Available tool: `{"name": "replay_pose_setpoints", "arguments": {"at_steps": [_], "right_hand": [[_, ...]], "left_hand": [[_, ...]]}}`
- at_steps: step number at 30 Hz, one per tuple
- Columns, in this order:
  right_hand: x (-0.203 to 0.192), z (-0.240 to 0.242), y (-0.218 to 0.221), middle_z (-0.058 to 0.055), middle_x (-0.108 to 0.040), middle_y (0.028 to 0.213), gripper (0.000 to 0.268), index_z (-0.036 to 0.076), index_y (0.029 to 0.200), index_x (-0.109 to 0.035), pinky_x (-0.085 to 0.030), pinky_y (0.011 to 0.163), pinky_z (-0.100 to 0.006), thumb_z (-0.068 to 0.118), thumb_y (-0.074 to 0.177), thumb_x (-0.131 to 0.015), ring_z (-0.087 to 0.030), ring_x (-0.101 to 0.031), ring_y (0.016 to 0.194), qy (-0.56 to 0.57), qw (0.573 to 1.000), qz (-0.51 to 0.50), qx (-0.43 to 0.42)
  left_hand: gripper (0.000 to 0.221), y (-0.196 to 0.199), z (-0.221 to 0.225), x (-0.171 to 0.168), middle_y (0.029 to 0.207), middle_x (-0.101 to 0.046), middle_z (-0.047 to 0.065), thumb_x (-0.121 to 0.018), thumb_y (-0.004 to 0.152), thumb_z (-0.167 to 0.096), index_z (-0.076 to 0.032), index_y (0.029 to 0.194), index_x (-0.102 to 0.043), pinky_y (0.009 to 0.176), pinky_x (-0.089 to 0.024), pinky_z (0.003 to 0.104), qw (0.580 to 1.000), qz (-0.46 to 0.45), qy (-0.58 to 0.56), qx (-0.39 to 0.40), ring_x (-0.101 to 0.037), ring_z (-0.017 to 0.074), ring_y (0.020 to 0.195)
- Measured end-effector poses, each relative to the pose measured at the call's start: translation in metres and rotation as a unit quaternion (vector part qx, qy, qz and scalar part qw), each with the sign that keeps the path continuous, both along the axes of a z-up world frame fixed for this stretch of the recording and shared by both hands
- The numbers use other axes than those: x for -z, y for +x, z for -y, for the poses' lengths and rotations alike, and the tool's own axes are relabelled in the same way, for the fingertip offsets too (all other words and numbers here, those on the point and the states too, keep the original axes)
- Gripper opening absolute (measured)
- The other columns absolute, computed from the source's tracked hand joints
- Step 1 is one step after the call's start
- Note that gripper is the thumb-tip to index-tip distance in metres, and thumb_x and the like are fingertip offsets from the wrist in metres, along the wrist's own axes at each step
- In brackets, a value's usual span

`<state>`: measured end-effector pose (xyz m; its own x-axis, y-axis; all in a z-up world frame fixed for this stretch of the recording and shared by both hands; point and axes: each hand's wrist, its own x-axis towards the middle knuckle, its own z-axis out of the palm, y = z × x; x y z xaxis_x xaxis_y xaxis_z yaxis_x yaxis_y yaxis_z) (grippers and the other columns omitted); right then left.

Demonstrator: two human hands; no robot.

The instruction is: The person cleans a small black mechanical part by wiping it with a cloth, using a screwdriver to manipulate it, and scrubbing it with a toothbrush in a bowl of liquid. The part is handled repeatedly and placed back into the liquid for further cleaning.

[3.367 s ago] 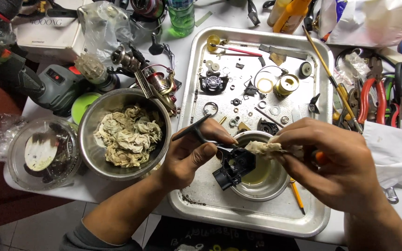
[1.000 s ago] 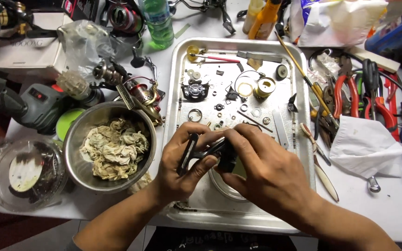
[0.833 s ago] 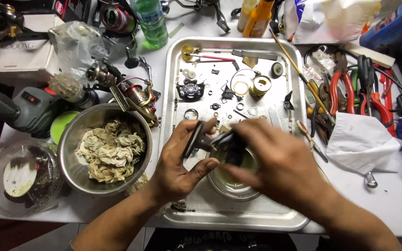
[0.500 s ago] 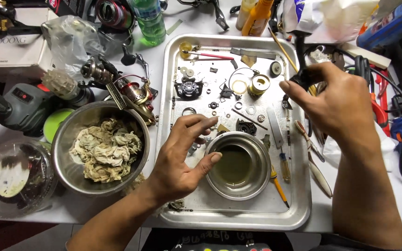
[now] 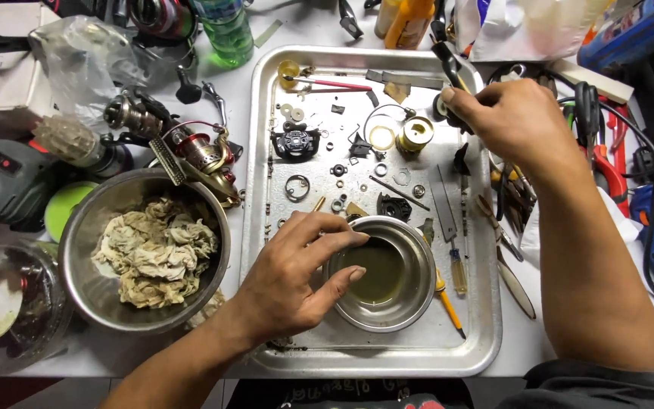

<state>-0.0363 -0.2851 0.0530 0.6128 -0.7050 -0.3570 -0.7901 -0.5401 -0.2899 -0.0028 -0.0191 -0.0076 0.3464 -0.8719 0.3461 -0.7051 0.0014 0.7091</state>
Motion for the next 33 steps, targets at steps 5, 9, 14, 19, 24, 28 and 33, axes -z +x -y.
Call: {"name": "replay_pose_setpoints", "arguments": {"at_steps": [5,9,14,19,24,28,33], "right_hand": [[0.006,-0.003,0.016,-0.018,-0.063,0.088,0.057,0.003,0.085,-0.063,-0.042,0.067,-0.046,0.058,0.094,-0.051,-0.031,-0.056,0.075,-0.016,0.998,-0.053,0.02],[0.021,-0.001,0.02,-0.024,-0.062,0.092,0.07,-0.005,0.07,-0.06,-0.043,0.076,-0.05,0.06,0.096,-0.048,-0.037,-0.058,0.085,-0.085,0.992,-0.092,-0.014],[0.031,0.0,0.018,-0.023,-0.061,0.095,0.071,-0.003,0.082,-0.06,-0.046,0.071,-0.048,0.065,0.096,-0.045,-0.035,-0.058,0.081,-0.111,0.987,-0.11,-0.024],[0.033,0.002,0.016,-0.027,-0.058,0.108,0.076,0.0,0.117,-0.052,-0.047,0.078,-0.052,0.07,0.092,-0.039,-0.039,-0.057,0.096,-0.133,0.983,-0.12,-0.048],[0.031,0.001,0.006,-0.025,-0.061,0.102,0.072,0.002,0.112,-0.054,-0.048,0.074,-0.053,0.07,0.091,-0.042,-0.042,-0.059,0.092,-0.18,0.977,-0.095,-0.068],[0.01,-0.017,-0.015,-0.018,-0.063,0.096,0.06,0.003,0.104,-0.056,-0.047,0.066,-0.05,0.061,0.094,-0.048,-0.037,-0.059,0.083,-0.181,0.98,-0.028,-0.082],[-0.005,-0.033,-0.032,-0.01,-0.065,0.107,0.037,0.015,0.107,-0.06,-0.049,0.083,-0.047,0.042,0.082,-0.061,-0.026,-0.063,0.092,-0.043,0.99,0.03,-0.128]], "left_hand": [[0.033,-0.001,0.001,0.004,0.104,-0.058,0.014,-0.06,0.084,-0.024,-0.005,0.11,-0.058,0.085,-0.049,0.041,1.0,0.018,0.018,0.004,-0.055,0.0263,0.097],[0.033,0.0,-0.001,0.002,0.101,-0.059,0.015,-0.062,0.084,-0.025,-0.003,0.109,-0.059,0.08,-0.051,0.037,0.999,0.033,0.014,0.006,-0.055,0.0263,0.093],[0.034,-0.001,-0.003,0.007,0.098,-0.061,0.014,-0.058,0.086,-0.027,-0.003,0.11,-0.058,0.075,-0.05,0.034,0.998,0.05,0.042,0.016,-0.056,0.0234,0.087],[0.033,-0.002,-0.003,0.014,0.086,-0.064,0.008,-0.057,0.087,-0.03,-0.004,0.109,-0.059,0.061,-0.049,0.028,0.992,0.092,0.069,0.048,-0.055,0.0177,0.071],[0.038,-0.003,-0.002,0.019,0.086,-0.066,0.008,-0.054,0.089,-0.035,-0.006,0.112,-0.059,0.058,-0.05,0.029,0.985,0.092,0.129,0.068,-0.059,0.0168,0.066],[0.036,-0.002,-0.001,0.02,0.082,-0.067,0.007,-0.055,0.089,-0.034,-0.006,0.11,-0.06,0.058,-0.05,0.029,0.984,0.101,0.129,0.076,-0.06,0.0167,0.066],[0.035,0.001,0.002,0.014,0.082,-0.067,0.008,-0.059,0.087,-0.031,-0.004,0.108,-0.061,0.057,-0.051,0.029,0.985,0.096,0.114,0.085,-0.059,0.0173,0.065]]}}
